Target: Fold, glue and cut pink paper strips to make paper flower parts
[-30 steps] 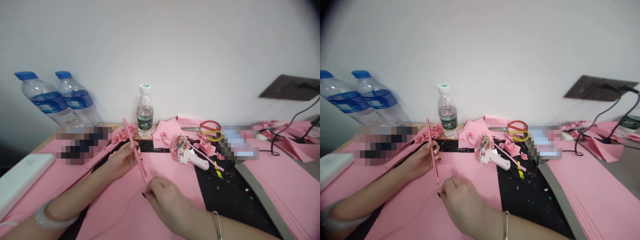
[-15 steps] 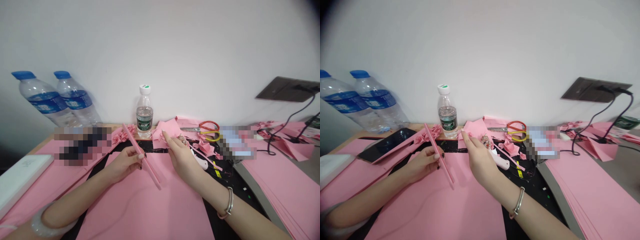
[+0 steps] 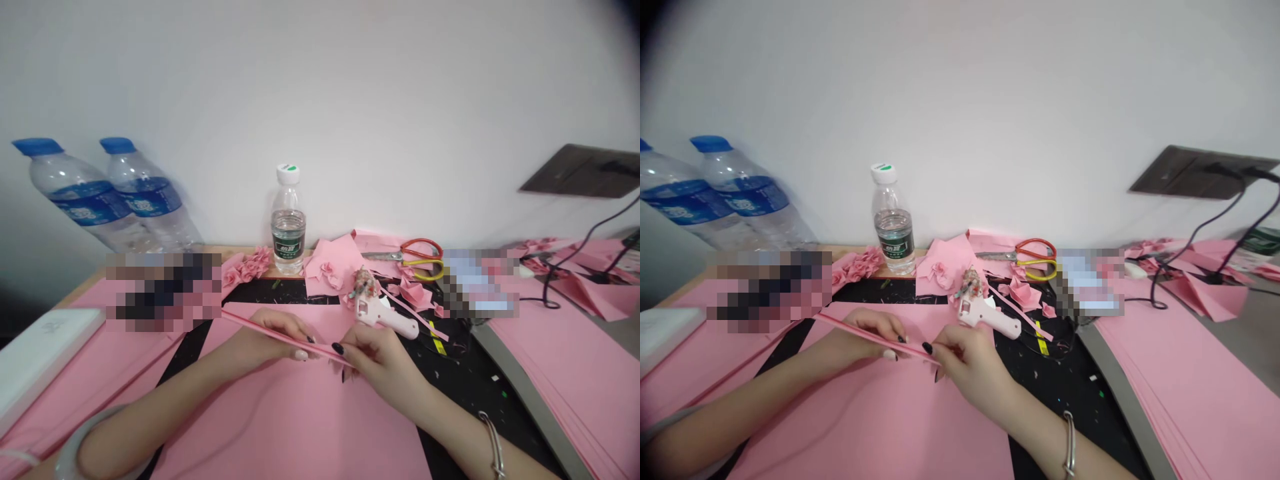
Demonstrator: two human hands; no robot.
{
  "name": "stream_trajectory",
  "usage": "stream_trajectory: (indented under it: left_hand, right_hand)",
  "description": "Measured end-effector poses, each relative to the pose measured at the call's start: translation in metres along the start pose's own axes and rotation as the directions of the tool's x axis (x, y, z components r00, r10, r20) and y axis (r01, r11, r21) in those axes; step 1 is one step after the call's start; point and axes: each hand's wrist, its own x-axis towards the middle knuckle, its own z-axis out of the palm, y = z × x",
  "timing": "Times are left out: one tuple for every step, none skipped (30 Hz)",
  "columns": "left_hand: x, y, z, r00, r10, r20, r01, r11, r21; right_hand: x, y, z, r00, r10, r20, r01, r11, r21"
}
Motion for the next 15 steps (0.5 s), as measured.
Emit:
stream_trajectory:
  left_hand:
    - [0.0,-0.001,0.0,1.0,0.021,0.003,-0.021,1.0,0.008]
    - [0.0,-0.002,0.0,0.999,0.045,0.002,-0.045,0.999,0.026]
    - [0.0,-0.003,-0.001,0.998,0.066,0.002,-0.066,0.997,0.046]
    - [0.0,-0.003,-0.001,0.997,0.082,0.005,-0.082,0.994,0.065]
    - [-0.001,-0.003,-0.001,0.996,0.089,0.011,-0.089,0.992,0.084]
    - [-0.001,-0.002,-0.002,0.996,0.09,0.017,-0.091,0.991,0.096]
    - [-0.002,-0.001,-0.002,0.996,0.082,0.024,-0.084,0.991,0.102]
    - [-0.002,-0.001,-0.003,0.997,0.068,0.026,-0.071,0.992,0.105]
    - [-0.003,0.0,-0.003,0.999,0.049,0.02,-0.051,0.993,0.105]
    - [-0.003,0.0,-0.003,1.0,0.015,0.007,-0.016,0.995,0.1]
    - [-0.004,0.0,-0.004,1.0,-0.03,-0.009,0.031,0.995,0.093]
    - [-0.004,0.0,-0.004,0.996,-0.08,-0.029,0.082,0.993,0.084]
    - [-0.005,0.0,-0.003,0.991,-0.126,-0.048,0.13,0.989,0.076]
    - [-0.006,0.0,-0.003,0.985,-0.161,-0.063,0.165,0.984,0.067]
    - [-0.007,-0.001,-0.003,0.98,-0.186,-0.069,0.19,0.98,0.057]
  right_hand:
    - [0.0,0.002,0.001,1.0,0.019,-0.024,-0.018,0.998,0.063]
    - [0.0,0.003,0.002,0.998,0.031,-0.048,-0.025,0.992,0.12]
    - [-0.001,0.003,0.003,0.997,0.034,-0.071,-0.021,0.986,0.167]
    - [-0.002,0.004,0.003,0.995,0.025,-0.095,-0.006,0.98,0.198]
    - [-0.002,0.004,0.004,0.993,0.007,-0.12,0.019,0.977,0.214]
    - [-0.003,0.004,0.004,0.989,-0.017,-0.145,0.049,0.975,0.216]
    - [-0.003,0.005,0.003,0.985,-0.042,-0.168,0.076,0.976,0.205]
    - [-0.003,0.006,0.003,0.98,-0.065,-0.189,0.1,0.978,0.183]
    - [-0.004,0.007,0.003,0.975,-0.085,-0.205,0.117,0.981,0.153]
    - [-0.004,0.008,0.002,0.971,-0.1,-0.218,0.129,0.984,0.121]
    - [-0.005,0.009,0.002,0.966,-0.115,-0.232,0.139,0.986,0.088]
    - [-0.006,0.01,0.001,0.961,-0.13,-0.245,0.149,0.987,0.059]
    - [-0.006,0.011,0.001,0.955,-0.146,-0.259,0.16,0.987,0.033]
    - [-0.007,0.012,0.001,0.948,-0.165,-0.274,0.174,0.985,0.01]
    - [-0.008,0.013,0.001,0.939,-0.185,-0.289,0.19,0.982,-0.012]
